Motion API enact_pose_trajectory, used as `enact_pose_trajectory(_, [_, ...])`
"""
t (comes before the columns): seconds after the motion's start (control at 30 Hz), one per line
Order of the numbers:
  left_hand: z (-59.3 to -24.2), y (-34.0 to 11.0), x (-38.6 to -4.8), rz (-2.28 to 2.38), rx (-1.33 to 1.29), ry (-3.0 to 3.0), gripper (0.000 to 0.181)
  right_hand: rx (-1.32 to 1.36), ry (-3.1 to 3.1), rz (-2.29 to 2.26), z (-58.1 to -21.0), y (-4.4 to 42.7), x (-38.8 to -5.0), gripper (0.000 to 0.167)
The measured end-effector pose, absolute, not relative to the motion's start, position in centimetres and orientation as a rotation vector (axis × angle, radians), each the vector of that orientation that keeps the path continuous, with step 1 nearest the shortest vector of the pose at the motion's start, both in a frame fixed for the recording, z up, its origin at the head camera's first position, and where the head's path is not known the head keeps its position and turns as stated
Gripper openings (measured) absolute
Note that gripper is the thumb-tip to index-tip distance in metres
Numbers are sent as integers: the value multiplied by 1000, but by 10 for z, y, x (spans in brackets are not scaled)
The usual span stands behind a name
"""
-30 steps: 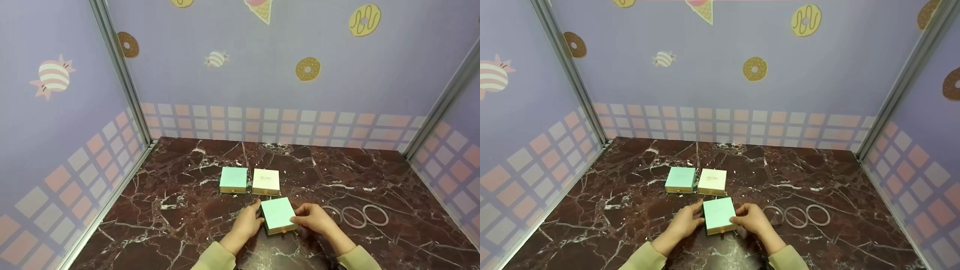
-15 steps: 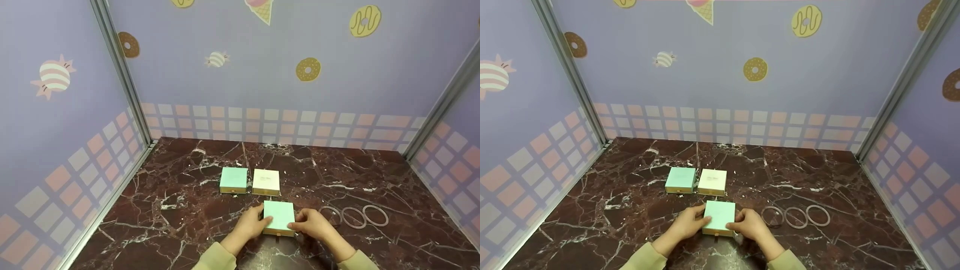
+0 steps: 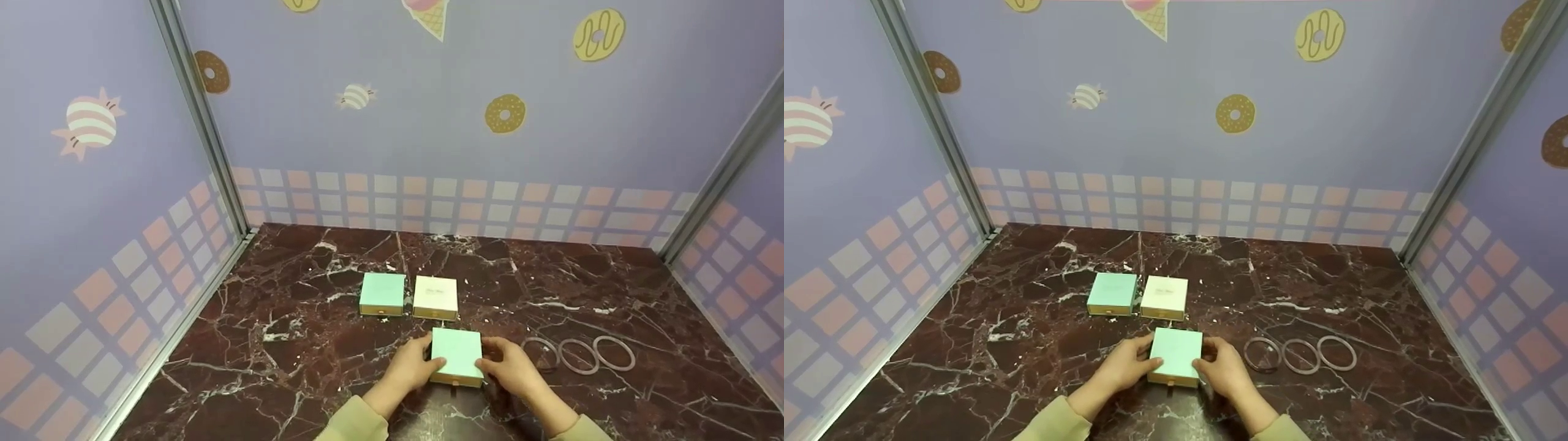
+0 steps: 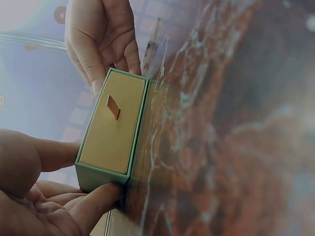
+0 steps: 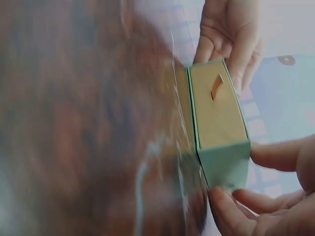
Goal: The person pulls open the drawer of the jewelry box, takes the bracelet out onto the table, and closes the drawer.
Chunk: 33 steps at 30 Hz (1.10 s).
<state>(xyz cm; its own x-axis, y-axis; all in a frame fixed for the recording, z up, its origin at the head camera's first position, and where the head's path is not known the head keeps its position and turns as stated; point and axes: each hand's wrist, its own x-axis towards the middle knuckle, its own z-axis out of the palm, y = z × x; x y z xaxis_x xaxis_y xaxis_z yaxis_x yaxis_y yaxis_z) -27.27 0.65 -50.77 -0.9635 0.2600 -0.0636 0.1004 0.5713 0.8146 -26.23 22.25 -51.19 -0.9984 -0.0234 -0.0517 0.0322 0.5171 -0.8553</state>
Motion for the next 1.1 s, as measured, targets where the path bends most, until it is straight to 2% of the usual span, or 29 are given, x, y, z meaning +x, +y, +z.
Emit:
enact_pose_trajectory(0.37, [-508, 21, -274, 1350, 295, 2639, 67, 81, 2670, -1574, -512, 218, -257, 61])
enact_pose_trajectory(1.1, [-514, 73, -302, 1369, 265, 2698, 61, 122, 2770, -1427, -502, 250, -291, 59])
